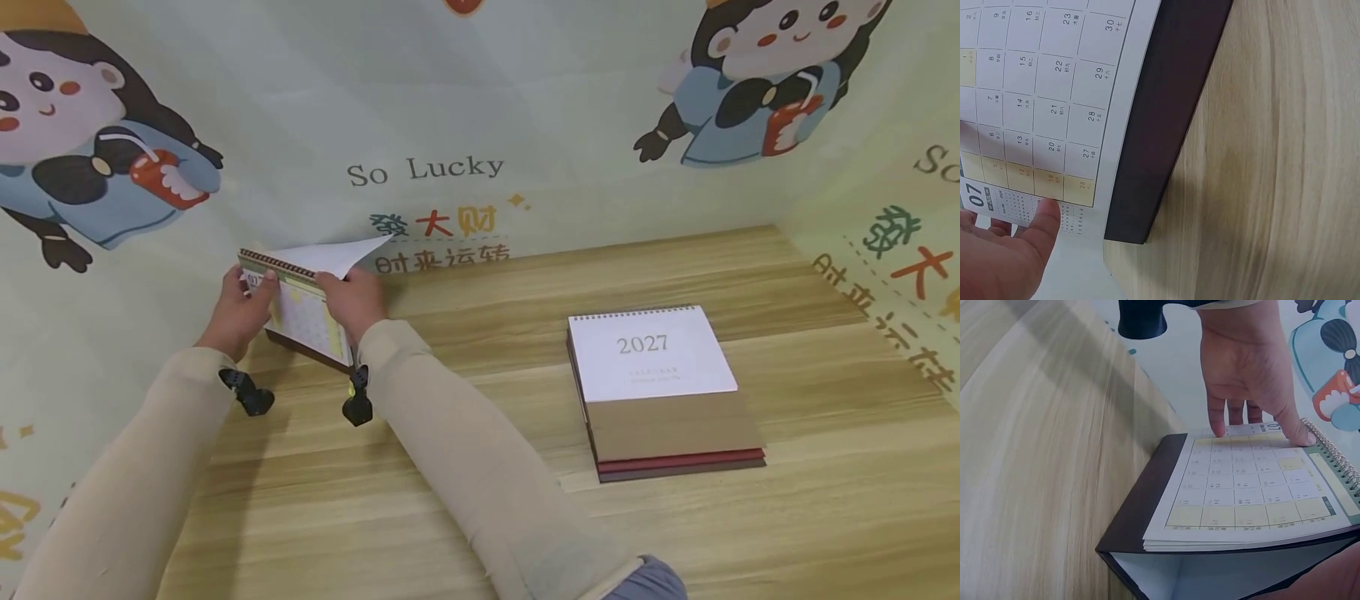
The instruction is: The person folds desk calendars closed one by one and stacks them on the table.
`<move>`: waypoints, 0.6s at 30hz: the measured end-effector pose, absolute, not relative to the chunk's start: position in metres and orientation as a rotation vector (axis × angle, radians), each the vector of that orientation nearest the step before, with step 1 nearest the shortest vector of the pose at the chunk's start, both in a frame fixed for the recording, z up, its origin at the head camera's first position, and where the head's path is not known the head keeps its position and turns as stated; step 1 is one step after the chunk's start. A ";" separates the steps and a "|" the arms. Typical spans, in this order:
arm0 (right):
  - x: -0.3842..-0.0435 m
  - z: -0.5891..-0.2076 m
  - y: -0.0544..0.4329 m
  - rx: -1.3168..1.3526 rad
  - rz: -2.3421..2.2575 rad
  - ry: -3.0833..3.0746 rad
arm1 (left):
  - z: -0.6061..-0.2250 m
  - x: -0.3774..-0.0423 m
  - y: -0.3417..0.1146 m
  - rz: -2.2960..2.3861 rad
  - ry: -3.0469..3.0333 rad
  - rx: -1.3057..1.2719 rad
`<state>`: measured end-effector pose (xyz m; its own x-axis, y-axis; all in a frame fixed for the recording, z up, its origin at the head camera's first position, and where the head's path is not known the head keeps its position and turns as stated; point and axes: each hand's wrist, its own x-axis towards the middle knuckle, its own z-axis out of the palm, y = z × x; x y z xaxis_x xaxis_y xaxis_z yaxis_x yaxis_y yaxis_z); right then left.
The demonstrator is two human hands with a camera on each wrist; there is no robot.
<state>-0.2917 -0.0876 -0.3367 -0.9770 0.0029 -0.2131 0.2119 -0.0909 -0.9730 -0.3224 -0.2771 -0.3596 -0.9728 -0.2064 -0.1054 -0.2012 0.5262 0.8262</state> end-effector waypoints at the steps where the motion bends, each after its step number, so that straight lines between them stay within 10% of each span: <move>1: -0.292 -0.336 -0.088 0.245 -2.206 2.017 | -0.360 -0.322 -0.277 -1.482 -2.736 0.366; 18: -0.290 -0.339 -0.091 0.145 -2.319 2.012 | -0.361 -0.323 -0.275 -1.493 -2.713 0.400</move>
<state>-0.2898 -0.0909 -0.3389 -0.9933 0.0102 -0.1154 0.1128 -0.1420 -0.9834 -0.3226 -0.2751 -0.3613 -0.9670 -0.2315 -0.1060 -0.2134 0.5100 0.8333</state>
